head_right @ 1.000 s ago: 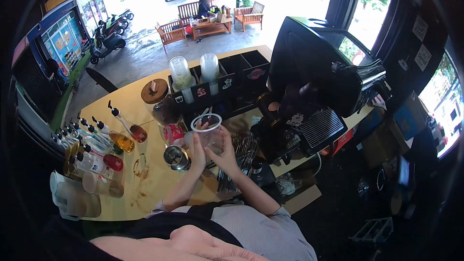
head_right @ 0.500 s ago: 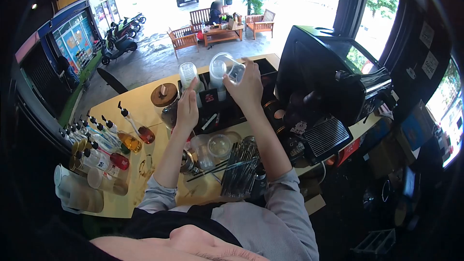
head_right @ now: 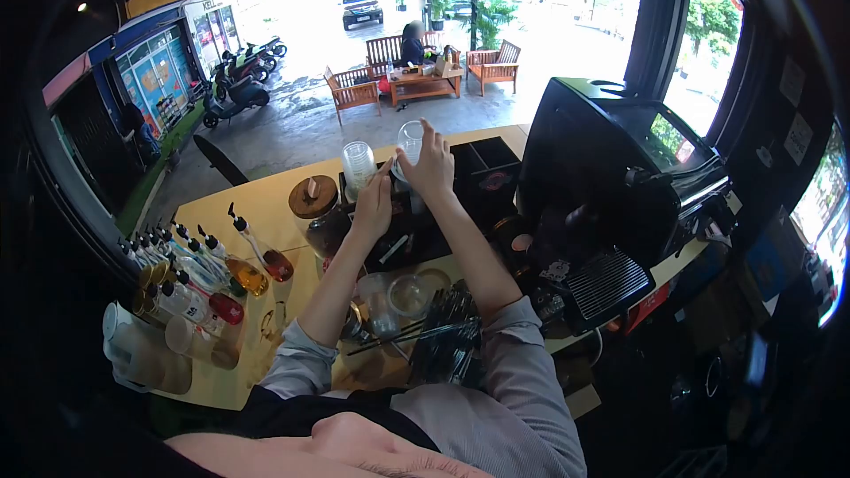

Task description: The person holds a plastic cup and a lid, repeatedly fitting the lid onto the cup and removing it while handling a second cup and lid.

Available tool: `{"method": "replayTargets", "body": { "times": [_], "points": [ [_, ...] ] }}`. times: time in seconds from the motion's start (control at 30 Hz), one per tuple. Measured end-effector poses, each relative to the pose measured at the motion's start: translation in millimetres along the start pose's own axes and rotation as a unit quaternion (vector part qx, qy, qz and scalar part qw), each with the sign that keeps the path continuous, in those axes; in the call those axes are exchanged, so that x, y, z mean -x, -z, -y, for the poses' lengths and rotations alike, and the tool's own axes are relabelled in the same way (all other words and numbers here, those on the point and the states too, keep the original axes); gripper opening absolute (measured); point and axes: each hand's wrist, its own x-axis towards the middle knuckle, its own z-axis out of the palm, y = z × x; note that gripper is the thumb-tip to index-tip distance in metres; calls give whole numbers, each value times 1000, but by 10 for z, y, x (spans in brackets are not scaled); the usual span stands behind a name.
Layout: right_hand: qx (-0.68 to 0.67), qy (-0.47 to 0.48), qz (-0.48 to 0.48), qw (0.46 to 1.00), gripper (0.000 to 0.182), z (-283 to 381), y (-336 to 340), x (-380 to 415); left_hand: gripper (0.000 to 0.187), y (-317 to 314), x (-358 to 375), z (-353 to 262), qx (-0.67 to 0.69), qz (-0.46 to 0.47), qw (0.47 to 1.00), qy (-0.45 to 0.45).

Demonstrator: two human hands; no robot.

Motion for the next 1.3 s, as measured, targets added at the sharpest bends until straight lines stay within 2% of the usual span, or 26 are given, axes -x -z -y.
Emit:
{"method": "replayTargets", "body": {
  "times": [0.1, 0.17, 0.27, 0.37, 0.47, 0.6, 0.67, 0.77, 0.8, 0.83, 0.9, 0.93, 1.0, 1.17, 1.3],
  "points": [
    [14, -15, 18, 1000, 78, -13, -56, 60, 46, -19, 34, 9, 3, 6, 1000, 9],
    [57, -35, 86, 994, 79, -36, -87, 79, 45, 22, 50, -91, 21, 25, 999, 32],
    [92, -70, 124, 986, 80, -58, -131, 143, 45, 0, 68, -43, 19, 18, 999, 22],
    [94, -53, 89, 990, 81, -134, -195, 258, 45, 5, 112, -29, 9, 15, 999, 34],
    [104, -56, 97, 988, 82, -158, -220, 264, 45, 3, 166, -8, 7, 28, 998, 62],
    [113, -53, 99, 987, 83, -102, -153, 243, 44, -8, 249, 62, -2, 10, 999, 43],
    [93, -90, 166, 978, 84, -65, -97, 202, 45, 15, 320, 33, -23, 0, 999, 23],
    [106, -58, 144, 982, 87, -185, -165, 207, 45, 50, 412, -20, -18, -2, 999, 31],
    [104, -92, 193, 971, 87, -89, -34, 198, 45, 75, 447, -73, -26, -2, 999, 32],
    [106, -94, 194, 971, 87, -53, 13, 243, 45, 88, 483, -103, -24, 0, 999, 33],
    [96, -66, 130, 985, 84, 30, 97, 415, 44, 111, 574, -159, -58, -21, 998, 11],
    [98, -69, 132, 984, 84, 77, 162, 506, 44, 122, 617, -187, -55, -21, 998, 12],
    [24, -24, 89, 995, 80, 162, 304, 722, 44, 134, 720, -216, -41, -15, 999, 14],
    [-10, -38, 106, 994, 80, 228, 596, 1384, 44, 180, 1084, -319, -2, 20, 999, 41],
    [1, -73, 187, 980, 88, 110, 643, 2018, 44, 139, 1500, -309, 19, 50, 997, 61]
  ]
}}
